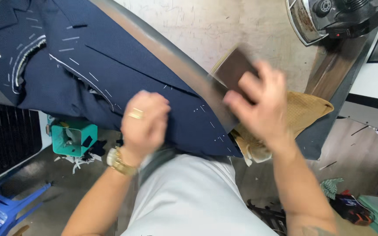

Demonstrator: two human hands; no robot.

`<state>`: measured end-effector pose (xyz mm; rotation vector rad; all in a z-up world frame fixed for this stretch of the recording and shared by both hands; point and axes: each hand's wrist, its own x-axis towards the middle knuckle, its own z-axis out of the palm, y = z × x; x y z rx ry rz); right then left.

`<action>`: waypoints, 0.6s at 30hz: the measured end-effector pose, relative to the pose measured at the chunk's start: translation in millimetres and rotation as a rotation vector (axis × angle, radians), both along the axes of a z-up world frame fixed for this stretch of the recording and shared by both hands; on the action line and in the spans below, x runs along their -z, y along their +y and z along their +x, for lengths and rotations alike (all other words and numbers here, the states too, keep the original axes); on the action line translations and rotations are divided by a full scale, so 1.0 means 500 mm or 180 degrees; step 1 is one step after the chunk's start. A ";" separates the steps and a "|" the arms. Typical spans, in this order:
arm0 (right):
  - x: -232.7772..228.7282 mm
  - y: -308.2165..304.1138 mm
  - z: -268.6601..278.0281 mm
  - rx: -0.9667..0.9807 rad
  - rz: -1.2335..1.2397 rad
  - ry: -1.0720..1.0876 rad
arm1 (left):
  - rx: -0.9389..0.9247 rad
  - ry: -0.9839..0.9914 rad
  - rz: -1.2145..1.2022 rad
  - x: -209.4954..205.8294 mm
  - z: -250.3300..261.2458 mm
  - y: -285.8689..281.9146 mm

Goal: The person irons a blue garment on a work table, using an iron and pressing blocks to flatten the fabric through a protective cloth.

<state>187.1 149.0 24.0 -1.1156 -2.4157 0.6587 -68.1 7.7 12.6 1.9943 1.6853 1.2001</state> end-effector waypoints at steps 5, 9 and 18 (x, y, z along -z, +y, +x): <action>-0.053 -0.150 -0.078 -0.1107 0.0380 -0.0333 | -0.0646 0.0229 0.0316 0.023 -0.128 0.064; -0.023 -0.162 -0.076 -0.0924 0.0480 -0.0739 | -0.0699 0.1282 -0.0531 0.098 -0.214 0.086; -0.020 -0.141 -0.034 -0.0986 0.0417 -0.0759 | -0.0685 0.1327 -0.0635 0.122 -0.240 0.085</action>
